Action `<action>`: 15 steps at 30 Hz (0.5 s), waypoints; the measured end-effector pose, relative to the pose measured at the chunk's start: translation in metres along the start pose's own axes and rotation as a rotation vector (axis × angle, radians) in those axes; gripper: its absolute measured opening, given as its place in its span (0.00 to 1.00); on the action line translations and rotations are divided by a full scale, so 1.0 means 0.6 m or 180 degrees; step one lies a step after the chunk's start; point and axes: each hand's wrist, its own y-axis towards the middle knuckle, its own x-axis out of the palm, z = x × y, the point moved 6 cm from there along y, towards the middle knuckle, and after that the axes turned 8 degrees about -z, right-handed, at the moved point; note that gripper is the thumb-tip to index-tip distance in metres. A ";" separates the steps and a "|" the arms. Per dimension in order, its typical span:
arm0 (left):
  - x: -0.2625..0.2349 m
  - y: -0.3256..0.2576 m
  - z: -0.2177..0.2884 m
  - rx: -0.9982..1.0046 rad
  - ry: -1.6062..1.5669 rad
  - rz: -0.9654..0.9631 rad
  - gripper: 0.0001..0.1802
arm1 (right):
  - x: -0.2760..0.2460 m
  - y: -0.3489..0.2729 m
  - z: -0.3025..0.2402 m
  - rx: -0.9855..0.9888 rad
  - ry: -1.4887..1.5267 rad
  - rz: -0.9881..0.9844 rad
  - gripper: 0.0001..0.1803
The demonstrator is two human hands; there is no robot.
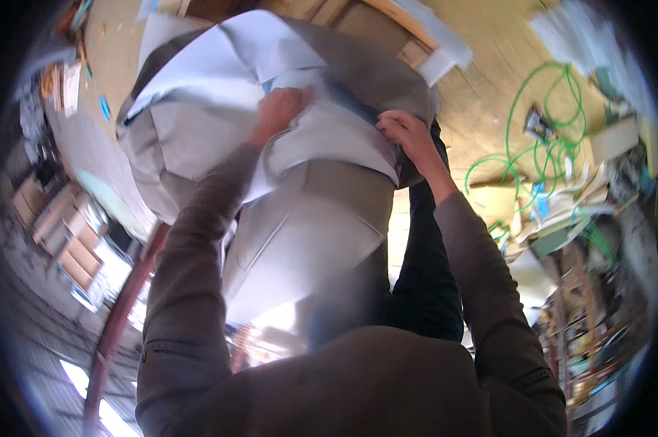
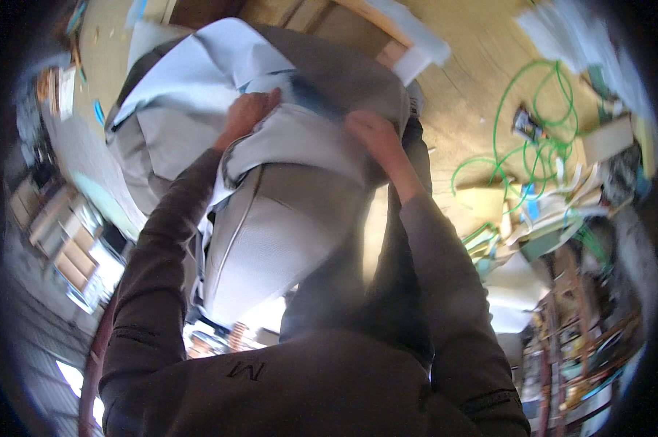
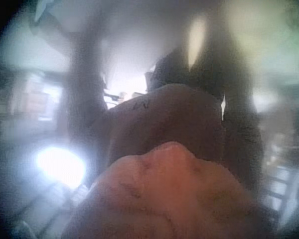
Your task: The person smooths and fits a gray fabric cover over a cushion, then uses a yellow-handled screwdriver to tuck and secure the fabric into seams. The person works on multiple sections of the cushion, repeatedly adjusting and pressing the fabric into place.
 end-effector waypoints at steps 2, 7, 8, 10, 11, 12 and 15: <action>-0.068 -0.006 0.012 0.0345 0.0286 0.0044 0.24 | -0.033 -0.097 0.026 -0.0381 0.0418 0.1079 0.21; -0.128 0.021 0.236 0.2977 0.0030 -0.0555 0.23 | 0.030 -0.285 0.128 -0.0560 0.0205 0.2584 0.20; -0.104 0.019 0.286 0.3406 0.0229 -0.0974 0.23 | 0.051 -0.287 0.161 -0.0226 0.0569 0.2576 0.21; -0.023 0.022 0.346 0.2935 0.1009 -0.2000 0.26 | 0.089 -0.272 0.211 0.0270 0.1146 0.2467 0.25; 0.019 0.026 0.355 0.2214 0.1458 -0.2454 0.28 | 0.118 -0.252 0.222 0.0176 0.1644 0.2009 0.30; 0.039 0.026 0.366 0.1987 0.1598 -0.2592 0.30 | 0.141 -0.225 0.214 -0.0158 0.1648 0.1663 0.31; 0.068 0.027 0.378 0.1604 0.1484 -0.2493 0.31 | 0.160 -0.166 0.215 -0.0284 0.2186 0.1204 0.35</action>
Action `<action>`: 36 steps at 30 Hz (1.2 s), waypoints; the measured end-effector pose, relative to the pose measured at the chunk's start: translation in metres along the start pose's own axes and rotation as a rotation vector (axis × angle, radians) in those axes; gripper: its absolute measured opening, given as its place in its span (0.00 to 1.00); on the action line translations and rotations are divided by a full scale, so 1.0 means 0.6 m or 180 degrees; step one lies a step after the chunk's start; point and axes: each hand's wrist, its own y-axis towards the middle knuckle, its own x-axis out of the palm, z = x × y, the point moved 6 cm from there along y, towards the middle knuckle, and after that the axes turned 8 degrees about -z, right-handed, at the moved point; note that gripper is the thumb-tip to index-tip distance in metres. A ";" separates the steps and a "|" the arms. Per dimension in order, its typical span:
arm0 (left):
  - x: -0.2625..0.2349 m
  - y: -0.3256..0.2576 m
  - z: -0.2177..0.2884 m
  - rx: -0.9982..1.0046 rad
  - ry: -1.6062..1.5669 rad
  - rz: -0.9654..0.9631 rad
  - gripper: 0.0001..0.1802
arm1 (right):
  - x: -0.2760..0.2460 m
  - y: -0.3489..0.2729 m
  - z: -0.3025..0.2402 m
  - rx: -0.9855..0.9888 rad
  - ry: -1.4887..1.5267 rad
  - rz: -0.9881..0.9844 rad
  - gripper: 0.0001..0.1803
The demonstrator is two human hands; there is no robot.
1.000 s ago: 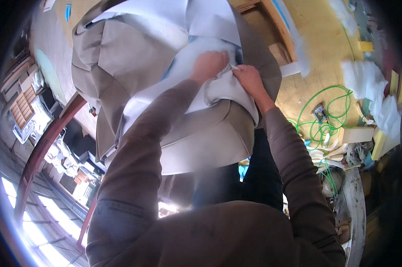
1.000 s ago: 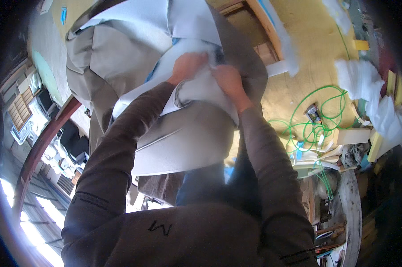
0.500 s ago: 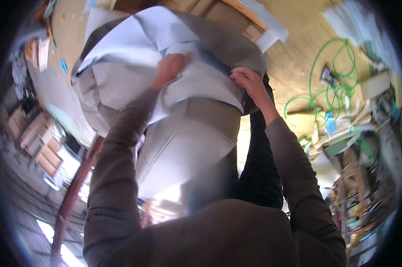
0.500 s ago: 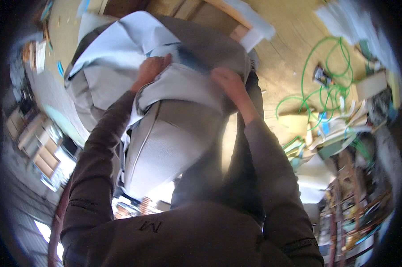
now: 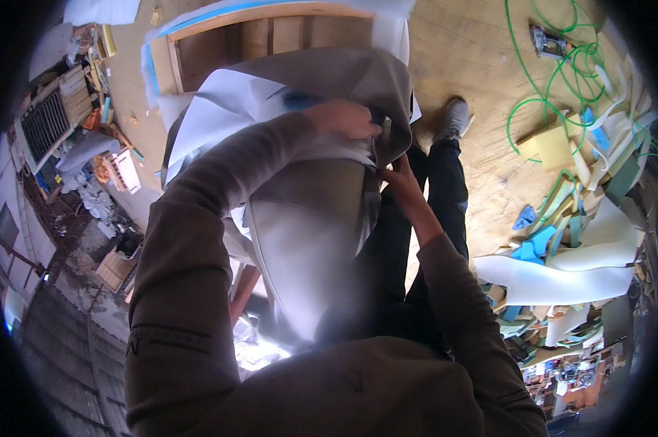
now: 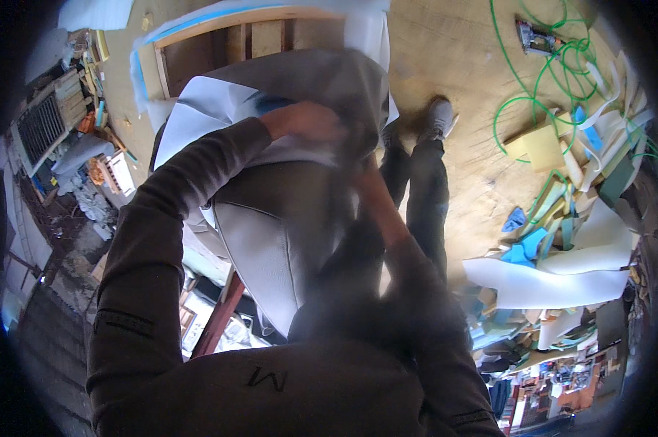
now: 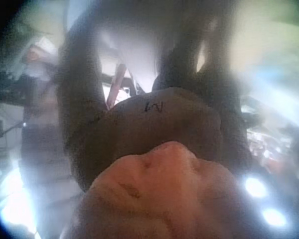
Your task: The person smooths and fits a gray fabric cover over a cushion, then uses a yellow-handled screwdriver to tuck and secure the fabric into seams. The person works on multiple sections of the cushion, repeatedly adjusting and pressing the fabric into place.
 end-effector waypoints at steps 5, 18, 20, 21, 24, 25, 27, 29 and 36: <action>0.030 0.007 -0.009 -0.0118 0.0413 0.0043 0.27 | 0.018 0.046 -0.009 0.0302 0.0016 -0.0642 0.39; 0.009 -0.075 0.043 0.0346 0.0092 0.1300 0.22 | 0.044 -0.019 -0.199 -0.1136 -0.1753 0.0655 0.22; 0.002 -0.083 0.049 0.0274 0.0028 0.1356 0.22 | 0.060 -0.013 -0.187 -0.0769 -0.2416 0.0212 0.18; 0.002 -0.084 0.051 0.0235 -0.0015 0.1296 0.22 | 0.063 -0.009 -0.177 -0.0622 -0.2643 -0.0037 0.18; 0.001 -0.082 0.058 0.0241 0.0077 0.1262 0.23 | 0.051 0.007 -0.139 -0.0194 -0.2540 -0.0597 0.17; 0.002 -0.081 0.059 0.0261 0.0136 0.1279 0.23 | 0.043 0.014 -0.126 -0.0052 -0.2380 -0.0755 0.18; -0.008 -0.090 0.067 0.0577 -0.0044 0.1715 0.25 | 0.038 0.029 -0.112 -0.0142 -0.2298 -0.1239 0.19; -0.011 -0.096 0.072 0.0732 -0.0063 0.1843 0.26 | 0.040 0.038 -0.103 -0.0250 -0.1966 -0.1839 0.20; -0.013 -0.091 0.075 0.0456 0.0483 0.1165 0.19 | 0.021 0.015 -0.095 0.0609 0.0767 -0.2042 0.29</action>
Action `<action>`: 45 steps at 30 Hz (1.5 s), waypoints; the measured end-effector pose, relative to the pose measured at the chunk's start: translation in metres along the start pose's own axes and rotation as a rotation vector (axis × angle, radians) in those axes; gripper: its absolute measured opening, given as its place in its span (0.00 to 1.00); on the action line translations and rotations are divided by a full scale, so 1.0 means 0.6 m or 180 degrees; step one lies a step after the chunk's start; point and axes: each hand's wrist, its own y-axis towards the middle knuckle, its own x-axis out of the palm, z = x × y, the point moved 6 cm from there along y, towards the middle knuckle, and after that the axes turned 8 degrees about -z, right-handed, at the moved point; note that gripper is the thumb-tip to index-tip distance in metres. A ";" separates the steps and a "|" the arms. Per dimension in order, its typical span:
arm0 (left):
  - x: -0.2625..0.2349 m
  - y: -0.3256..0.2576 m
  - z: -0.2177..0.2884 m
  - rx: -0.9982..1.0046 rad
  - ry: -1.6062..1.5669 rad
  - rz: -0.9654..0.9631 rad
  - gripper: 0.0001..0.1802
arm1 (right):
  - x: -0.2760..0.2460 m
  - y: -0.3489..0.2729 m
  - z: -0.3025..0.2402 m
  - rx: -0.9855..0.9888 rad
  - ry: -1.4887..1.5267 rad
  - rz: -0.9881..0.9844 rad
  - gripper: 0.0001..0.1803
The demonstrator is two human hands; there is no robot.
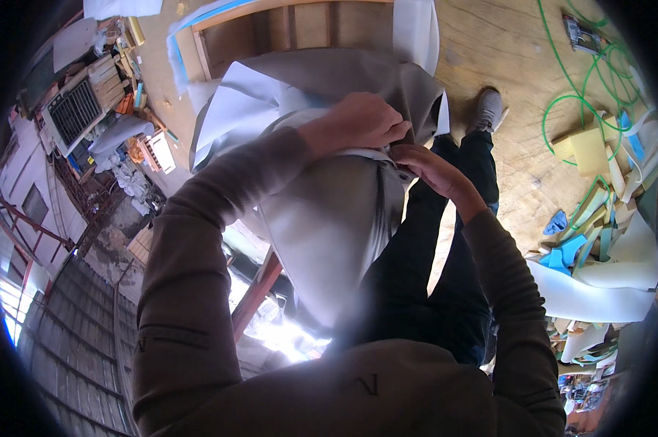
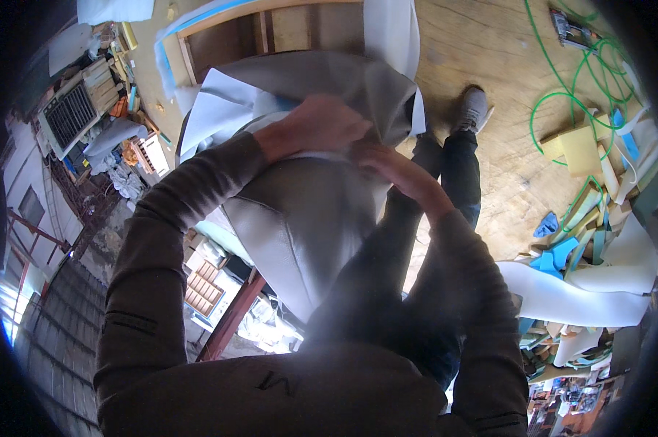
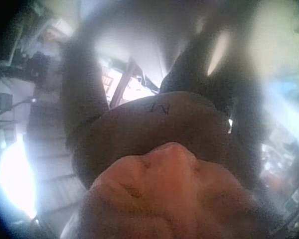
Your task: The person smooths and fits a gray fabric cover over a cushion, then uses a yellow-handled screwdriver to tuck and secure the fabric into seams. The person works on multiple sections of the cushion, repeatedly adjusting and pressing the fabric into place.
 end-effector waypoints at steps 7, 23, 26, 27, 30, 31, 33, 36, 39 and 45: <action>0.017 -0.002 0.000 0.0000 0.0298 -0.0186 0.16 | 0.012 0.034 0.016 0.0215 -0.2616 -0.1043 0.16; -0.001 -0.032 0.022 0.0214 0.0708 -0.0616 0.23 | 0.038 0.013 0.032 0.0617 -0.0588 0.0190 0.21; 0.006 -0.023 0.011 -0.0109 0.0186 -0.0801 0.22 | 0.055 0.002 0.049 0.0013 0.0441 0.0643 0.23; 0.011 -0.019 0.003 -0.0435 -0.0118 -0.0849 0.21 | 0.056 -0.002 0.057 -0.0070 0.0601 0.0866 0.23; 0.016 -0.017 -0.003 -0.0580 -0.0427 -0.0806 0.22 | 0.060 -0.006 0.070 -0.0124 0.0545 0.1350 0.20; 0.014 -0.018 -0.001 -0.0508 -0.0445 -0.0700 0.24 | 0.065 -0.003 0.070 -0.0106 0.0422 0.1440 0.19; 0.008 -0.019 0.009 -0.0175 -0.0114 -0.0520 0.28 | 0.068 -0.004 0.051 -0.0537 -0.0032 0.1859 0.15; 0.006 -0.014 0.008 -0.0279 -0.0136 -0.0379 0.33 | 0.071 -0.003 0.059 -0.0138 0.0305 0.2265 0.16; 0.009 0.004 0.000 -0.0623 -0.0394 -0.0236 0.35 | 0.065 0.000 0.059 -0.0224 0.0568 0.2399 0.15; 0.031 0.041 -0.033 -0.0840 -0.0622 -0.0005 0.36 | 0.010 0.025 0.069 -0.0299 -0.0141 0.2506 0.15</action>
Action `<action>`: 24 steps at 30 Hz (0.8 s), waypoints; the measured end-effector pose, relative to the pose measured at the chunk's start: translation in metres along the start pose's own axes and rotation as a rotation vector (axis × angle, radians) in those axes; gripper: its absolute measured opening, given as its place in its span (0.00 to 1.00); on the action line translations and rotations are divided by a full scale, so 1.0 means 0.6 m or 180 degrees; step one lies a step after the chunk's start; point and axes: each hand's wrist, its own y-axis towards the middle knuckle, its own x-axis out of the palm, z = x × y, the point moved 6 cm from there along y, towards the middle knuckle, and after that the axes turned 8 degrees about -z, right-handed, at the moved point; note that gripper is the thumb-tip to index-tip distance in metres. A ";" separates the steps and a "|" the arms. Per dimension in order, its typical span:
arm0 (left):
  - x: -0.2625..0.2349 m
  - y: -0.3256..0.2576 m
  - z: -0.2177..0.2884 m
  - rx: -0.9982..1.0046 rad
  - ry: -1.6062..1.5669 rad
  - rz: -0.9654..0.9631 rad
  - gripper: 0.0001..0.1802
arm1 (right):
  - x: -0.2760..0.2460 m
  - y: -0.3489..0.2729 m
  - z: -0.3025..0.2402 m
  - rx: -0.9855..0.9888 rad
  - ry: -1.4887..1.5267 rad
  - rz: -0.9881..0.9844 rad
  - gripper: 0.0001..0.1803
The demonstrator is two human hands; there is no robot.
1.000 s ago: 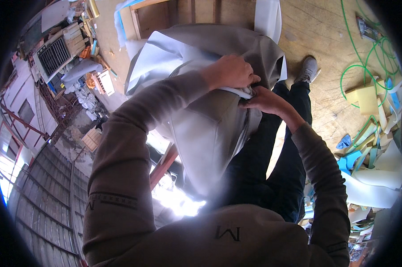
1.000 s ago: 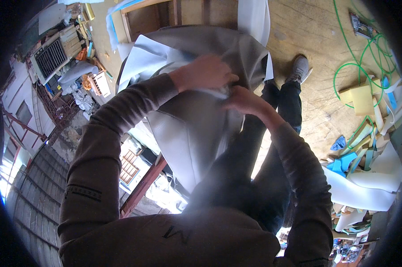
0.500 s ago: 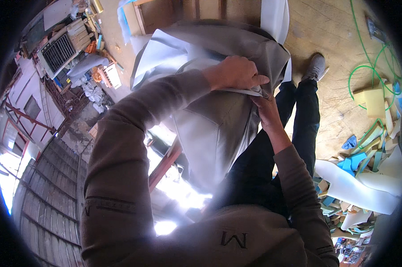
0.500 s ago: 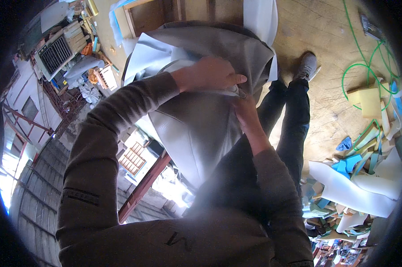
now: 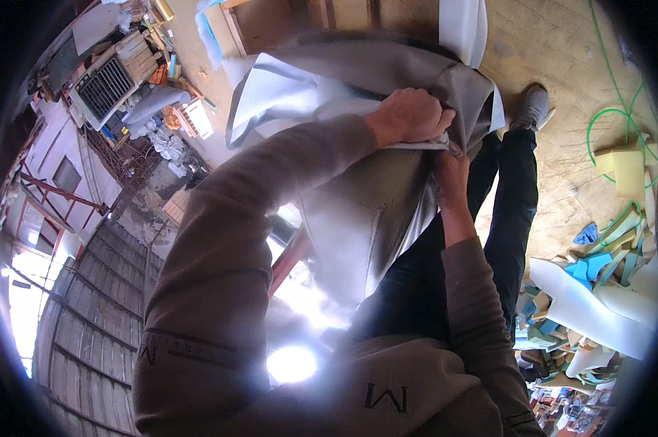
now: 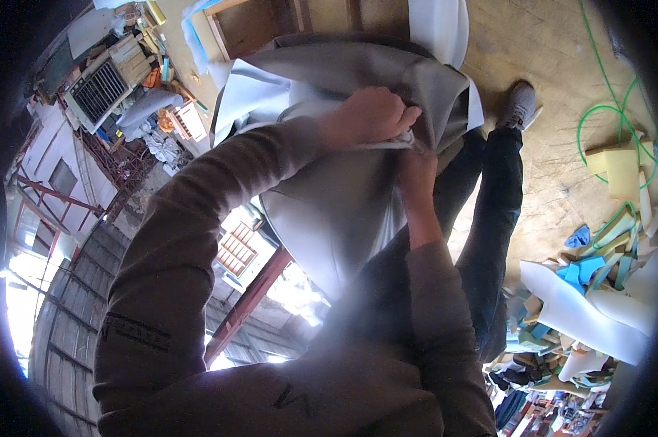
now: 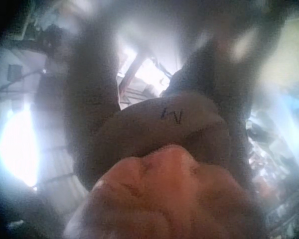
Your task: The person smooths and fits a gray fabric cover over a cushion, then uses a yellow-handled screwdriver to tuck and secure the fabric into seams. The person works on multiple sections of the cushion, repeatedly adjusting and pressing the fabric into place.
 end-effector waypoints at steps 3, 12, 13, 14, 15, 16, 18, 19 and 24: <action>0.015 0.007 -0.018 -0.0026 -0.0107 0.0035 0.36 | -0.001 0.022 0.007 -0.0254 -0.0117 -0.0122 0.15; -0.016 0.019 -0.001 0.0662 0.0748 -0.0237 0.26 | -0.025 0.058 0.013 0.0089 -0.0556 0.0169 0.24; -0.038 0.002 0.008 0.0891 0.0794 -0.0204 0.27 | -0.028 0.062 0.013 0.0025 -0.0506 0.0206 0.24; -0.076 -0.018 0.016 0.0999 0.0428 0.0163 0.27 | -0.029 0.070 0.018 0.0043 -0.0469 0.0282 0.25; -0.121 -0.049 0.018 0.1078 -0.0234 0.0591 0.29 | -0.034 0.075 0.025 0.0077 -0.0436 0.0344 0.26; -0.161 -0.101 0.025 0.1148 -0.0223 0.1283 0.26 | -0.040 0.083 0.030 0.0088 -0.0649 0.0423 0.26; -0.201 -0.247 0.033 0.1036 -0.0395 0.2381 0.22 | -0.057 0.097 0.042 0.0130 -0.1058 0.0575 0.25; -0.197 -0.329 0.036 0.0647 -0.0574 0.2733 0.20 | -0.060 0.107 0.056 0.0228 -0.0757 0.0386 0.25; -0.048 -0.440 0.133 -0.0007 0.0872 0.2765 0.17 | -0.079 0.151 0.071 -0.0645 -0.0812 -0.0318 0.25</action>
